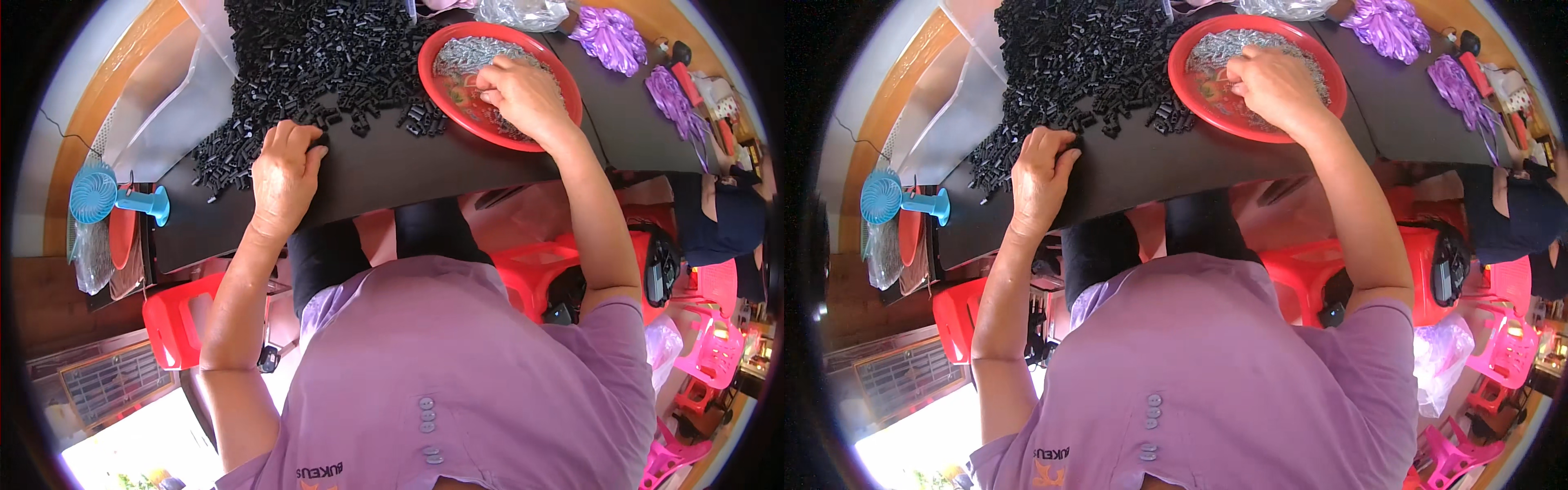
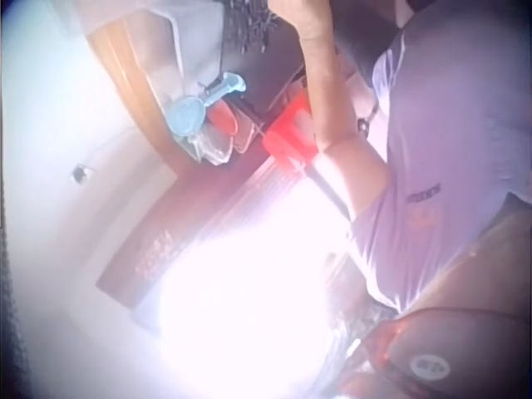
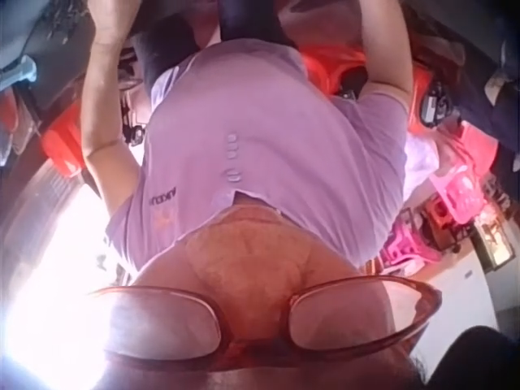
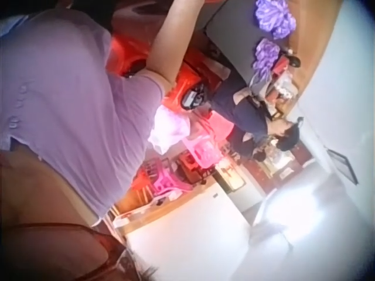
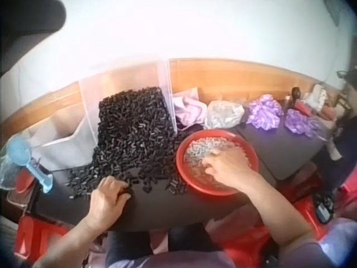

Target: The person assembles small metal pins into plastic housings by hand at a workbench.

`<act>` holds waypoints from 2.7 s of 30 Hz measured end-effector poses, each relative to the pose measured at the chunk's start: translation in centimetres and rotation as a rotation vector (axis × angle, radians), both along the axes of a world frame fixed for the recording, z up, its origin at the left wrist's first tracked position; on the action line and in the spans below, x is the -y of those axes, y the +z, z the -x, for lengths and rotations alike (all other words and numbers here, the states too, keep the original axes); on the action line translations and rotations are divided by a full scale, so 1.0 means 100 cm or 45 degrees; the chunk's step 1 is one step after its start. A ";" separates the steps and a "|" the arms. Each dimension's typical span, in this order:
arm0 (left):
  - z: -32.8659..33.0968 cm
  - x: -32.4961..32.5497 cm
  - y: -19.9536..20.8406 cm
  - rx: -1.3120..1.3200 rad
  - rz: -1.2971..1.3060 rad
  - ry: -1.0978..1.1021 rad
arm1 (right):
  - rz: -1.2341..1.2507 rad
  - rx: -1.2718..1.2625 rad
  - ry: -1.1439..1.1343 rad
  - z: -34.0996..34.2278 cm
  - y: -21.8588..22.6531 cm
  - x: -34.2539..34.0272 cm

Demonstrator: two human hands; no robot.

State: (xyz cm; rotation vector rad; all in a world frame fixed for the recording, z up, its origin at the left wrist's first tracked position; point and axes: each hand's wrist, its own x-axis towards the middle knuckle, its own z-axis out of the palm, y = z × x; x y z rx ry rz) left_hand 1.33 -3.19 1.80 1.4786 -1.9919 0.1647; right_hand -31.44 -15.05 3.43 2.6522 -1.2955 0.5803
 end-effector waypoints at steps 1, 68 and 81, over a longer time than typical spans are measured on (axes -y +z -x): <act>-0.003 -0.001 -0.002 0.007 -0.007 -0.001 | -0.061 -0.055 -0.029 0.000 0.001 0.002; -0.025 -0.010 0.001 -0.005 0.082 0.277 | -1.011 1.350 0.429 -0.154 -0.024 -0.083; -0.005 -0.013 -0.006 0.052 0.061 0.102 | -0.983 1.481 0.428 -0.146 -0.027 -0.081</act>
